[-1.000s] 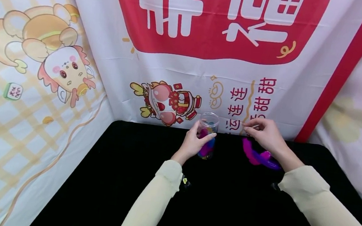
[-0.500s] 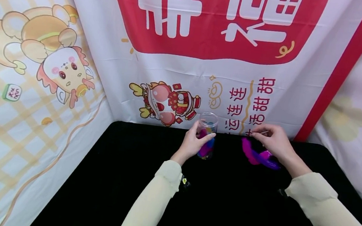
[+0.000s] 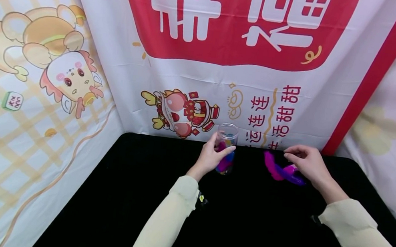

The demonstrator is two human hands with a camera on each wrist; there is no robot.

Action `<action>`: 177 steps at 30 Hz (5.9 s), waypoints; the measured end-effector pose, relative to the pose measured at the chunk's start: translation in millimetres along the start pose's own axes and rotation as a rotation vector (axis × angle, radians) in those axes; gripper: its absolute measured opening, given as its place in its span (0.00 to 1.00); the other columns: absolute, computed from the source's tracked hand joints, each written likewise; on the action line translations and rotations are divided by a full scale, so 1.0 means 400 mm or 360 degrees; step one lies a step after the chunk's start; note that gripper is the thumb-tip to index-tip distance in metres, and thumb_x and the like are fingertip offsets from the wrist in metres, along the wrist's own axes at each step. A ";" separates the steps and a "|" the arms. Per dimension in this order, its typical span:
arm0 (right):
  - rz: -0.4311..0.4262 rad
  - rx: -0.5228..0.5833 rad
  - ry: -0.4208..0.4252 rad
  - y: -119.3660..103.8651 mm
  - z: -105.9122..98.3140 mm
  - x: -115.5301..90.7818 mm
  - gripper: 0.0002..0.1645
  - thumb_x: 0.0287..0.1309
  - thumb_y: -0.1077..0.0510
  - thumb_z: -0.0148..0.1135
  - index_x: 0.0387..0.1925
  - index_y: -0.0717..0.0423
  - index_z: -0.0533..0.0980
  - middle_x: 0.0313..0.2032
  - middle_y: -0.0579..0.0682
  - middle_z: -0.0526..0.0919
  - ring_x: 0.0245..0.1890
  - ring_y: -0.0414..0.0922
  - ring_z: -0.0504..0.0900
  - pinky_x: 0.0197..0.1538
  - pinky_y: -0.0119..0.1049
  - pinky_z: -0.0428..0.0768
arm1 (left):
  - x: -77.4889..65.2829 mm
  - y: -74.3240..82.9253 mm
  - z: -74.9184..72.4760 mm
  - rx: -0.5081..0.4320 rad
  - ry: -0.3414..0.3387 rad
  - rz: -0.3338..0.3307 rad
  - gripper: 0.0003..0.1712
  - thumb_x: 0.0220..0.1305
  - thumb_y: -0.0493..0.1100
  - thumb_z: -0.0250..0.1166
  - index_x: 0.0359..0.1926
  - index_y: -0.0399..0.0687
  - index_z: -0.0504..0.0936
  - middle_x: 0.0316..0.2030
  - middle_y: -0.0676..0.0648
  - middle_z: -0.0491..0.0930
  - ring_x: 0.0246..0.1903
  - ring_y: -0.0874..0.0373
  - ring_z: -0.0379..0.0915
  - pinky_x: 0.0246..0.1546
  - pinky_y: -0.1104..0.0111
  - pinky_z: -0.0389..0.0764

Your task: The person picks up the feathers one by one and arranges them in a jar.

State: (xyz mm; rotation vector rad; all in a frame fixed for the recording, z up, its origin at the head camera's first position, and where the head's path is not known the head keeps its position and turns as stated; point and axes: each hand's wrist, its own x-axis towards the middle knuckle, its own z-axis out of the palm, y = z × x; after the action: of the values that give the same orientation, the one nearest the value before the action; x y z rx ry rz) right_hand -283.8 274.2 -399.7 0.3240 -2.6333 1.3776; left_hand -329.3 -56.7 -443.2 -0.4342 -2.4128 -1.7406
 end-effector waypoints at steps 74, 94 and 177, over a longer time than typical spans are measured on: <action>0.0500 0.0562 0.0231 0.326 -0.025 0.028 0.35 0.73 0.63 0.55 0.68 0.84 0.55 0.32 0.31 0.79 0.33 0.27 0.83 0.42 0.26 0.84 | -0.002 0.000 -0.001 0.0022 -0.0011 -0.0010 0.39 0.65 0.62 0.70 0.71 0.58 0.66 0.58 0.49 0.78 0.61 0.54 0.73 0.64 0.55 0.74; 0.0637 0.1125 0.0072 0.307 -0.011 0.037 0.24 0.71 0.68 0.57 0.61 0.80 0.62 0.31 0.41 0.87 0.33 0.35 0.88 0.45 0.30 0.85 | 0.000 -0.002 -0.002 0.0008 -0.0022 -0.0024 0.41 0.66 0.61 0.70 0.72 0.53 0.65 0.60 0.48 0.78 0.63 0.53 0.72 0.65 0.54 0.73; 0.0466 0.1441 0.0431 0.172 -0.067 0.074 0.12 0.66 0.70 0.64 0.30 0.55 0.87 0.26 0.47 0.89 0.27 0.40 0.89 0.37 0.32 0.86 | -0.004 -0.003 -0.002 -0.0024 -0.0021 -0.0027 0.36 0.65 0.60 0.71 0.69 0.61 0.67 0.64 0.45 0.77 0.64 0.54 0.71 0.66 0.54 0.73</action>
State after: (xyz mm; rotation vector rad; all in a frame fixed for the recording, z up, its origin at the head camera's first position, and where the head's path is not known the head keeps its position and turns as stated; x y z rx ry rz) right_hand -329.2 330.6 -432.0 -0.1653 -1.7420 2.4400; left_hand -328.0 -58.0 -444.3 -0.4299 -2.4209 -1.7695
